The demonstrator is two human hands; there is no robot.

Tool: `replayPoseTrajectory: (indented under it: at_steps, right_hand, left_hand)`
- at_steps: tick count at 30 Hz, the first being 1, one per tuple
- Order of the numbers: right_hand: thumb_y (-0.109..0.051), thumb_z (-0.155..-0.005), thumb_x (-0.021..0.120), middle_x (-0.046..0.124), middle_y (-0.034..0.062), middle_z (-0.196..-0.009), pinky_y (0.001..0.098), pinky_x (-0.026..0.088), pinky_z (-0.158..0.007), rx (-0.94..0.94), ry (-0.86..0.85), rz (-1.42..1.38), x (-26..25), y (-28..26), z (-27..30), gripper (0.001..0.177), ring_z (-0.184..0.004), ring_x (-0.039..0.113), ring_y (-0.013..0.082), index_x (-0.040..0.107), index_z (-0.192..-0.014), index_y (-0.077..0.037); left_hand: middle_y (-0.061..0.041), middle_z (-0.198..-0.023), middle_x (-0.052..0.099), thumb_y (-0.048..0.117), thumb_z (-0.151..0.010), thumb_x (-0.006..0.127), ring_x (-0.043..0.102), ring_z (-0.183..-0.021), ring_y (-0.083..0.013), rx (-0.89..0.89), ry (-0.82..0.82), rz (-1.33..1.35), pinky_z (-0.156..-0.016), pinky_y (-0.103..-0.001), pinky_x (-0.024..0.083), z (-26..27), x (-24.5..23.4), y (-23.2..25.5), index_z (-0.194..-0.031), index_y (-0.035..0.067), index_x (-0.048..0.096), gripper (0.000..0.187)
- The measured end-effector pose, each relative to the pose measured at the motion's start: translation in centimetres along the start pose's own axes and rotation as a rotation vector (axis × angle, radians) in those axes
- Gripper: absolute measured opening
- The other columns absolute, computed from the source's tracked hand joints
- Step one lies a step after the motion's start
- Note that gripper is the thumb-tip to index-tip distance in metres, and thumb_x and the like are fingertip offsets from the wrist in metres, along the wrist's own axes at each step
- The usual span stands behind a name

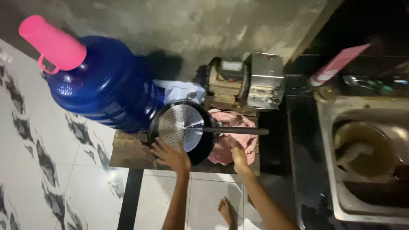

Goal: The person drains hot oil from a wok through a perforated strainer into a container, wipes the wok with a cloth, and moves a pot of leafy greens aside. They then lift the burner head from a portable gas stove, rinse it in the sink, and remove the metal grate, placing it on the floor.

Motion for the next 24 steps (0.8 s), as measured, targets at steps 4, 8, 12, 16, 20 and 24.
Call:
replayPoseTrajectory:
  at_steps: [4,8,12,16,20,24]
  right_hand:
    - [-0.022,-0.104,0.046,0.070,0.0097,-0.137,0.0318,0.048,-0.102,-0.378,0.133,0.254,-1.8,-6.0,3.9,0.044,-0.116,0.066,0.0234,0.066,-0.140,-0.008]
    - [-0.028,-0.101,0.051,0.051,0.0172,-0.154,0.0418,0.042,-0.115,-0.720,0.229,0.464,-3.7,-16.3,12.5,0.054,-0.139,0.054,0.0320,0.049,-0.150,-0.007]
    - [-0.032,-0.096,0.056,0.021,0.0205,-0.167,0.0572,0.013,-0.121,-0.836,0.405,0.996,-7.8,-25.6,23.3,0.074,-0.154,0.015,0.0421,0.027,-0.160,-0.008]
    - [-0.044,-0.097,0.057,0.012,0.0183,-0.169,0.0589,0.005,-0.121,-0.808,0.595,1.011,-15.7,-31.3,33.0,0.082,-0.156,0.007,0.0398,0.020,-0.161,-0.010]
    - [-0.050,-0.096,0.058,0.012,0.0161,-0.171,0.0594,0.004,-0.122,-0.818,0.825,0.997,-25.9,-32.8,41.5,0.087,-0.157,0.008,0.0373,0.019,-0.163,-0.011]
    - [-0.054,-0.092,0.060,0.013,0.0151,-0.170,0.0601,0.004,-0.121,-0.736,1.033,0.970,-38.8,-30.9,48.8,0.092,-0.157,0.009,0.0370,0.019,-0.162,-0.011]
  left_hand:
    - [-0.026,-0.168,0.018,0.054,-0.098,0.053,0.009,-0.154,-0.0484,0.287,-0.254,0.169,-0.119,-0.073,0.007,5.0,-0.2,11.6,-0.164,0.011,0.028,0.083]
    - [-0.020,-0.170,0.018,0.053,-0.097,0.058,0.007,-0.156,-0.0476,0.708,-0.323,0.119,-0.117,-0.072,0.000,9.8,-3.4,23.2,-0.157,0.014,0.033,0.076]
    - [-0.017,-0.168,0.018,0.051,-0.094,0.060,0.007,-0.154,-0.0462,0.924,-0.452,0.175,-0.115,-0.073,-0.002,15.9,-6.4,31.3,-0.160,0.017,0.033,0.079]
    - [-0.018,-0.168,0.017,0.050,-0.095,0.060,0.005,-0.154,-0.0467,1.092,-0.532,0.295,-0.114,-0.073,-0.001,23.7,-9.8,38.0,-0.159,0.015,0.032,0.079]
    - [-0.016,-0.168,0.018,0.047,-0.096,0.058,0.006,-0.155,-0.0449,1.264,-0.581,0.344,-0.114,-0.073,0.000,34.6,-12.2,43.1,-0.159,0.016,0.032,0.075]
    - [-0.014,-0.168,0.020,0.046,-0.096,0.058,0.008,-0.155,-0.0433,1.439,-0.643,0.400,-0.114,-0.073,0.001,48.3,-13.9,47.7,-0.159,0.017,0.032,0.075]
Point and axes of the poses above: each hand's wrist, its own z-axis away from the middle knuckle, its own x-axis out of the palm, y = z × x, the point moved 9 cm from there along -z, towards the middle knuckle
